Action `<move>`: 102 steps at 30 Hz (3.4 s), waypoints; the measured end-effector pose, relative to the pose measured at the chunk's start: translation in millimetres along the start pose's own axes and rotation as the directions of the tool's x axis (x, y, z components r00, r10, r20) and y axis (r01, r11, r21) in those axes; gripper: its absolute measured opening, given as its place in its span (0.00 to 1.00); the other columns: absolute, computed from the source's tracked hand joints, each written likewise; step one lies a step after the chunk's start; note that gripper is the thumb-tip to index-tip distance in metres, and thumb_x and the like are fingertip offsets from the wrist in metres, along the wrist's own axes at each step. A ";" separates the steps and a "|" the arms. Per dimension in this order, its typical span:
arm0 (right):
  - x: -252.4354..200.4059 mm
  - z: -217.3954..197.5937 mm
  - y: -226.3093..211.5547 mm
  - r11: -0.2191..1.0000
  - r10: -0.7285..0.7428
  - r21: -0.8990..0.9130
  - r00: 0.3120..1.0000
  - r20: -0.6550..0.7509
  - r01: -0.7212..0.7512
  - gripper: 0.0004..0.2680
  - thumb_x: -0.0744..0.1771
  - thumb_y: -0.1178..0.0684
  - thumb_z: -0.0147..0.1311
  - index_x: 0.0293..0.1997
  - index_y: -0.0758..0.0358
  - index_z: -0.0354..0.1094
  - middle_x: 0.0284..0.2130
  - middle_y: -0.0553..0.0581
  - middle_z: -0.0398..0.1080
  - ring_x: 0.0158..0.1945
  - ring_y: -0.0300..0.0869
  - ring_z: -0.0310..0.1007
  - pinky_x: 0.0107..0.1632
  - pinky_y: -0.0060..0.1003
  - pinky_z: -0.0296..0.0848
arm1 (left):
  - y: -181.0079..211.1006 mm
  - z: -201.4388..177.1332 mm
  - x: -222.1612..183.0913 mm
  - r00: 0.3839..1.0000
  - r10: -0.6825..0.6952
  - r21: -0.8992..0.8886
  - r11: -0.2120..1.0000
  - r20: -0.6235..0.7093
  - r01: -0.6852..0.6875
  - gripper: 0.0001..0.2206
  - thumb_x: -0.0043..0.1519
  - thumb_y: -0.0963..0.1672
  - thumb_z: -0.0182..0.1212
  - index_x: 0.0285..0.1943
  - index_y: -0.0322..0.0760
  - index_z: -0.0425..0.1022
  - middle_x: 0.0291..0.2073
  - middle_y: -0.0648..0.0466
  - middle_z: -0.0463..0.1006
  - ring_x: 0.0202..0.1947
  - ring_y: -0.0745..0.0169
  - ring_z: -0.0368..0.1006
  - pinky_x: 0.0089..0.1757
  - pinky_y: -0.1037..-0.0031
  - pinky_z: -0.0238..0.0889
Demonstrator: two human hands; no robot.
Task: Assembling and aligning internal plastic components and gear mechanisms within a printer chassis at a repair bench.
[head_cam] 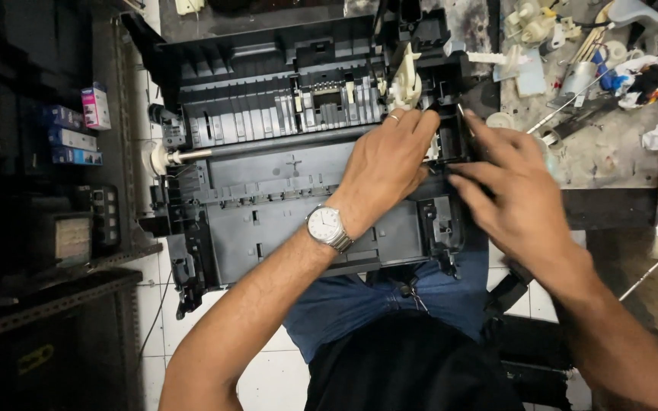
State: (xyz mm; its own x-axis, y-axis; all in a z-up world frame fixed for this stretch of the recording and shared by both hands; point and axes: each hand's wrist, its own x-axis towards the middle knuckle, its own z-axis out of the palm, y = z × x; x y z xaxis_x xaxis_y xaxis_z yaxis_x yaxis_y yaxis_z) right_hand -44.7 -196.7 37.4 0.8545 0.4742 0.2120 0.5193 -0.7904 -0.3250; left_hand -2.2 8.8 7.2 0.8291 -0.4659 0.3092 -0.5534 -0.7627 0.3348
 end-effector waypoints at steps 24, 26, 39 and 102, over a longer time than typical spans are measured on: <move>-77.9 7.2 61.9 0.913 0.386 -0.086 0.914 -0.127 -0.398 0.10 0.70 0.51 0.65 0.54 0.65 0.79 0.43 0.57 0.76 0.42 0.49 0.74 0.40 0.44 0.69 | -8.3 11.2 4.1 0.987 0.134 0.161 0.976 0.092 -0.147 0.29 0.48 0.51 0.81 0.46 0.42 0.62 0.37 0.54 0.68 0.34 0.62 0.64 0.21 0.71 0.66; -80.0 -1.1 57.2 0.916 0.393 -0.029 0.910 -0.135 -0.400 0.09 0.70 0.52 0.64 0.52 0.67 0.77 0.42 0.59 0.75 0.42 0.50 0.73 0.42 0.43 0.68 | -7.5 8.9 3.9 0.987 0.123 0.139 0.981 0.099 -0.136 0.29 0.48 0.51 0.81 0.45 0.42 0.62 0.37 0.54 0.68 0.34 0.62 0.64 0.21 0.71 0.66; -66.9 -43.8 28.1 0.838 0.529 0.157 0.848 -0.004 -0.522 0.14 0.74 0.53 0.46 0.64 0.74 0.67 0.42 0.68 0.76 0.42 0.56 0.75 0.43 0.50 0.69 | -3.2 2.6 6.7 0.982 0.117 0.143 0.980 0.150 -0.138 0.30 0.44 0.50 0.83 0.45 0.42 0.62 0.37 0.55 0.68 0.35 0.61 0.65 0.21 0.68 0.68; -53.7 19.2 -6.3 0.817 0.298 0.577 0.851 -0.432 0.006 0.06 0.71 0.72 0.54 0.48 0.81 0.58 0.42 0.78 0.72 0.48 0.64 0.80 0.51 0.48 0.84 | -12.2 13.9 2.2 0.990 0.122 0.101 0.986 0.070 -0.129 0.29 0.47 0.51 0.82 0.47 0.41 0.65 0.41 0.54 0.70 0.38 0.63 0.65 0.22 0.75 0.66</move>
State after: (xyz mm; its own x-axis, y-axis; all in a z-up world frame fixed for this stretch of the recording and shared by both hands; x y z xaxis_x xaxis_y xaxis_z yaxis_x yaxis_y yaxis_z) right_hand -93.7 -209.8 10.4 0.8765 0.0004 0.4813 0.4373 -0.4184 -0.7960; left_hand 7.5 10.8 -8.6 0.7589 -0.5859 0.2844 -0.6446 -0.7379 0.2001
